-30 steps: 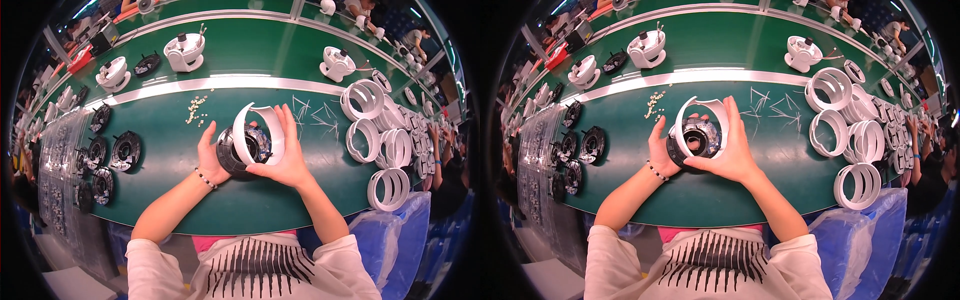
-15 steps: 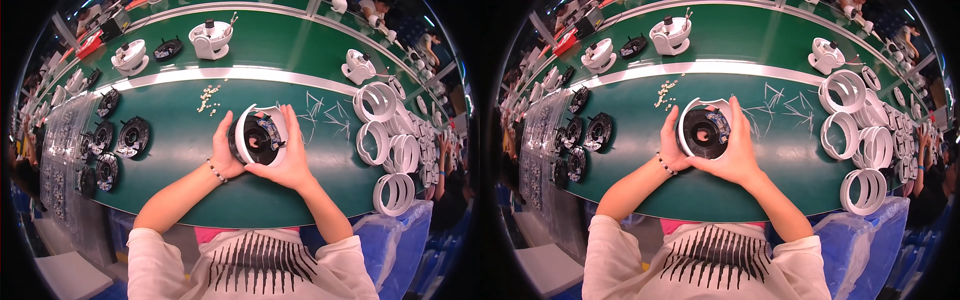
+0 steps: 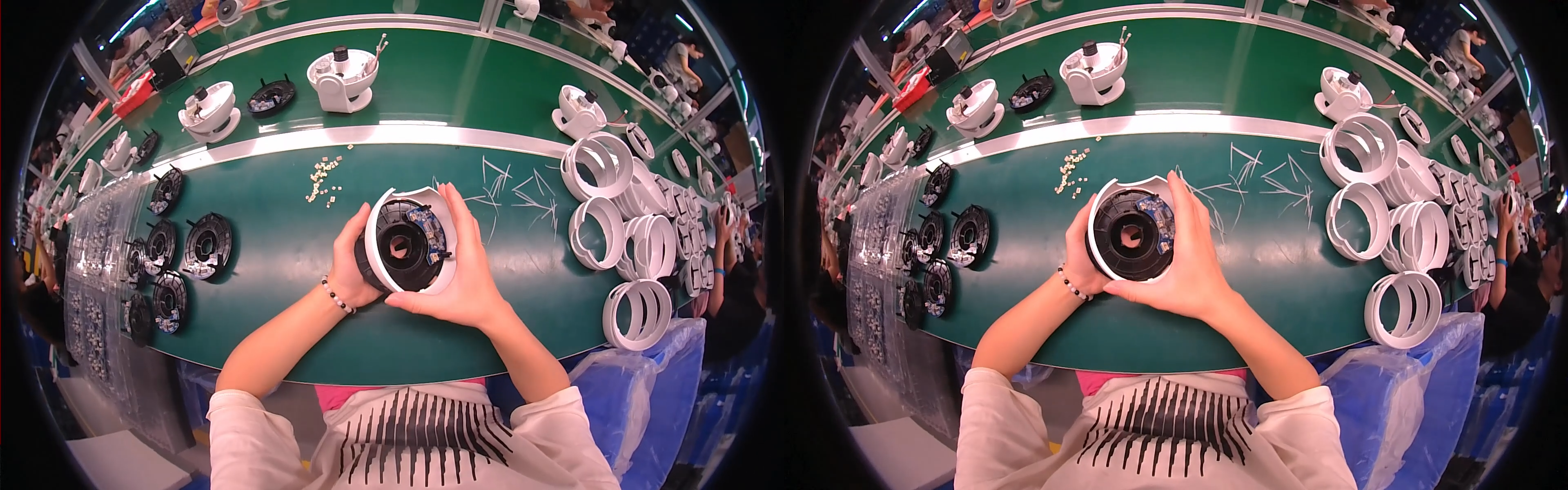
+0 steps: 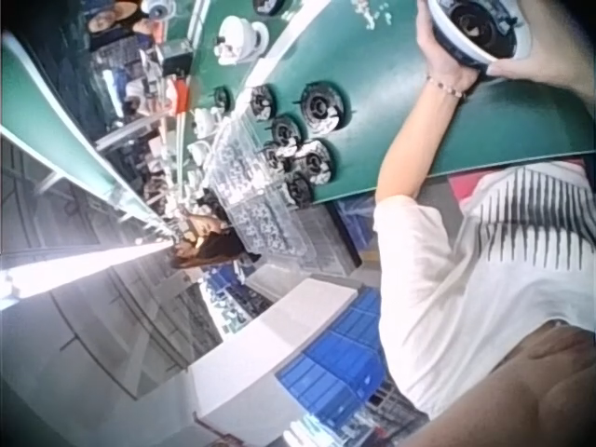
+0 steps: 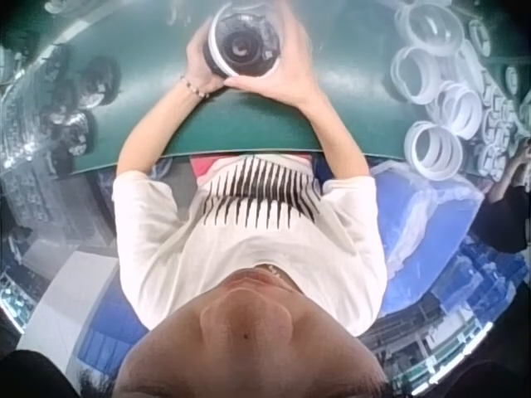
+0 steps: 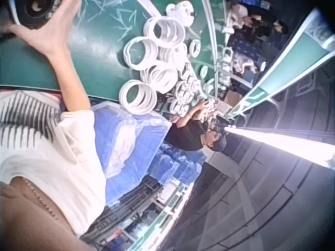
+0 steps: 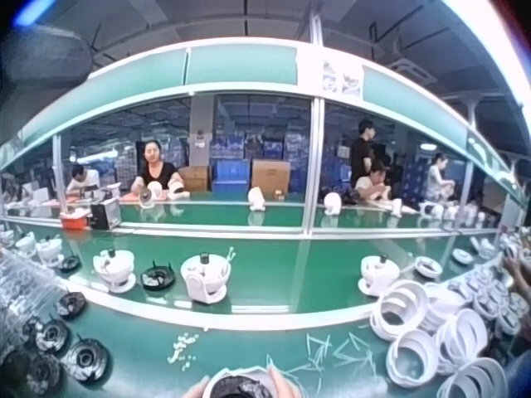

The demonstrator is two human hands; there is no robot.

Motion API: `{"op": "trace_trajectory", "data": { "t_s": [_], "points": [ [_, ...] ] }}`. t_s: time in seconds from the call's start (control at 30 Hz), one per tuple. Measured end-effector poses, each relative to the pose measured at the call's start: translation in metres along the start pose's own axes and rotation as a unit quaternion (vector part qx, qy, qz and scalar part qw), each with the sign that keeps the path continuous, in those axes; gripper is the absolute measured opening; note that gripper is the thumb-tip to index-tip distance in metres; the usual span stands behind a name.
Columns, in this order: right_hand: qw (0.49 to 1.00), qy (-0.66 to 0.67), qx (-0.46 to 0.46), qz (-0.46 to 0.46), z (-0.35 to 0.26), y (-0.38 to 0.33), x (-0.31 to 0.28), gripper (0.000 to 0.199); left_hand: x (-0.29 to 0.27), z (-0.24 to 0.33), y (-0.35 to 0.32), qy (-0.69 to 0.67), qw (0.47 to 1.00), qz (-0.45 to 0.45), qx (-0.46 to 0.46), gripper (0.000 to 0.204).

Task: Assemble security cameras by inserting the camera core components into the white plastic housings on a factory assembly line.

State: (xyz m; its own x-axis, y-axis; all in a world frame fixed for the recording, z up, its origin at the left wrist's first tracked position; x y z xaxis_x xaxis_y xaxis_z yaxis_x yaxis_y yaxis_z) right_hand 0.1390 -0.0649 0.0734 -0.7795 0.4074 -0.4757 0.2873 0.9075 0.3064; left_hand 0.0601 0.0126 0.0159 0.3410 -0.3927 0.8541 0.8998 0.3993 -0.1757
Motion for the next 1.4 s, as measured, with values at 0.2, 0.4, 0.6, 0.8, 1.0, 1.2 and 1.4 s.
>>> {"op": "trace_trajectory", "data": {
  "t_s": [0.2, 0.4, 0.6, 0.8, 1.0, 1.2, 1.4],
  "points": [
    [0.995, 0.098, 0.005, -0.017, 0.011, 0.001, -0.001, 0.122, 0.008, -0.002, 0.0, 0.021, 0.999, 0.007, 0.024, 0.05],
    [0.996, -0.059, -0.057, -0.026, 0.0, -0.001, 0.01, 0.117, 0.005, -0.01, -0.002, 0.006, 1.0, 0.017, 0.005, 0.075],
    [0.995, -0.05, -0.054, -0.063, 0.002, 0.005, 0.002, 0.116, 0.0, -0.013, 0.001, 0.025, 0.999, -0.024, -0.038, 0.089],
    [0.995, -0.061, -0.074, -0.031, 0.002, 0.003, 0.007, 0.117, -0.006, -0.007, -0.001, 0.06, 0.998, -0.026, -0.001, 0.075],
    [0.984, -0.119, -0.069, 0.109, 0.002, -0.002, -0.011, 0.118, 0.022, -0.003, 0.019, 0.06, 0.995, -0.044, 0.06, 0.057],
    [0.977, -0.129, -0.104, 0.135, 0.014, 0.011, -0.06, 0.121, 0.06, -0.009, 0.065, 0.063, 0.988, -0.126, 0.057, 0.06],
    [0.944, -0.197, -0.126, 0.235, 0.049, -0.004, -0.153, 0.079, 0.077, -0.024, 0.165, 0.085, 0.994, -0.059, -0.033, 0.05]
  ]
}}
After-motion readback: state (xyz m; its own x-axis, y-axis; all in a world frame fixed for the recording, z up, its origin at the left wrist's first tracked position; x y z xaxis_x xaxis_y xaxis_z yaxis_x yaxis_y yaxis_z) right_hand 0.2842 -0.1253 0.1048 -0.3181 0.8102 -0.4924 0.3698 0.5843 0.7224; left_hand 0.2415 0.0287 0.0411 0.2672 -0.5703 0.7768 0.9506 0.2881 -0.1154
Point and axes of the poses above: each hand's wrist, its own y-axis towards the middle knuckle, its own x-axis out of the palm, z = x × y, the point moved 6 cm from there along y, towards the middle knuckle, and after that the axes turned 3 degrees about y, right-handed, at the moved point
